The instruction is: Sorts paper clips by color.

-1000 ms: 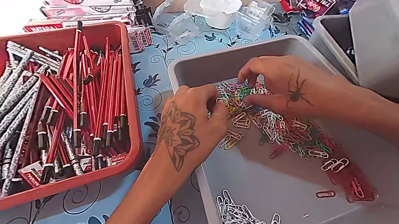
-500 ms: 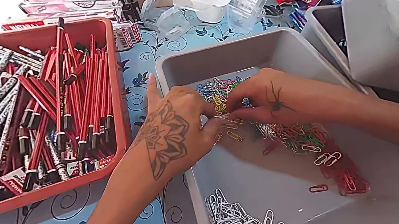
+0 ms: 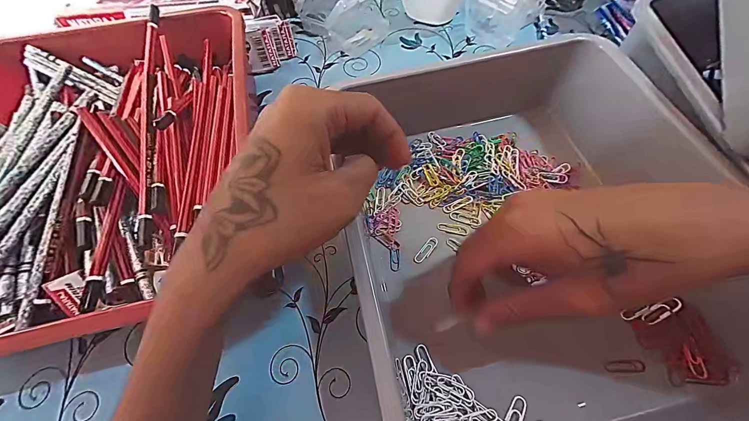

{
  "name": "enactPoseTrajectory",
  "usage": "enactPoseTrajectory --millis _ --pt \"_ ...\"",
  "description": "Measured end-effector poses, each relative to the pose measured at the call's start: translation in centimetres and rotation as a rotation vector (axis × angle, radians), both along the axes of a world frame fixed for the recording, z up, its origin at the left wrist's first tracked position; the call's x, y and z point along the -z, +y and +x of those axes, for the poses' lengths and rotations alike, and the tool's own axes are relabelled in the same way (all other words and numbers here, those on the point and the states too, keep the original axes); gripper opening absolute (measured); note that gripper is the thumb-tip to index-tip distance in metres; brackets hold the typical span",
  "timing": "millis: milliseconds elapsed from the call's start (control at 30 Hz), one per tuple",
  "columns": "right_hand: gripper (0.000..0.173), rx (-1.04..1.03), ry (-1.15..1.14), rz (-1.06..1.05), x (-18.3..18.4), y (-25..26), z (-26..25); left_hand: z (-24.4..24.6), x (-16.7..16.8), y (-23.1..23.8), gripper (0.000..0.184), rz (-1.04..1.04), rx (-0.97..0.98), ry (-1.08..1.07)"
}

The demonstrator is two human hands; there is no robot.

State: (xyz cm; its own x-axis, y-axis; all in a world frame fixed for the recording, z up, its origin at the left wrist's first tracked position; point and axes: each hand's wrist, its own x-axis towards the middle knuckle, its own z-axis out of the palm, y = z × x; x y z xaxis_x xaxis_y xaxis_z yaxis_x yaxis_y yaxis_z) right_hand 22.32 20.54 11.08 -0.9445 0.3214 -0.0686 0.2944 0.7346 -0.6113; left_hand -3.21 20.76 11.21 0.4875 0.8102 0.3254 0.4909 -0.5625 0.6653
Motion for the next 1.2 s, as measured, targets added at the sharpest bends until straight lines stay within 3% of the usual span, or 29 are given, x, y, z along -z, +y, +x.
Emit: enactPoseTrajectory --millis 33,200,333,400,500,633,733,933,1100,1200 --pt "0.018 -0.015 0.027 -0.051 -0.1 -0.2 -0.2 0.4 0.3 -0.1 0.021 0.024 -0.026 -0.002" --pt "0.017 0.096 0.006 0.415 1.3 1.1 -0.7 2.4 1.5 -0.9 0.022 0.119 -0.055 0.070" --pt "0.011 -0.010 -0.016 0.507 2.0 0.3 -0.9 3.1 2.9 -1.2 0.024 0.218 -0.101 0.182" --pt "0.012 -0.074 0.005 0.414 2.0 -1.0 -0.8 3.0 2.8 -1.6 0.023 0.223 -0.109 0.200" --pt "0.024 -0.158 0.056 0.054 0.8 -3.3 0.0 3.0 2.7 -1.8 0.023 0.215 -0.115 0.193" --pt "0.015 0.121 0.045 0.401 0.6 -0.9 1.4 2.9 2.5 -1.2 0.022 0.185 0.033 0.122" --pt "0.012 0.265 -0.066 0.447 0.8 0.8 1.5 3.3 2.0 -1.7 0.022 0.156 0.085 0.077" --pt "0.006 0.208 -0.102 0.364 1.5 0.6 1.3 3.9 2.7 -2.1 0.018 0.201 0.059 0.319" --pt "0.007 0.398 0.121 0.034 0.7 0.6 1.1 3.8 2.8 -2.0 0.014 0.185 0.050 0.331" --pt "0.010 0.468 0.161 0.029 0.6 1.2 1.2 3.9 2.5 -2.4 0.014 0.163 -0.012 0.368"
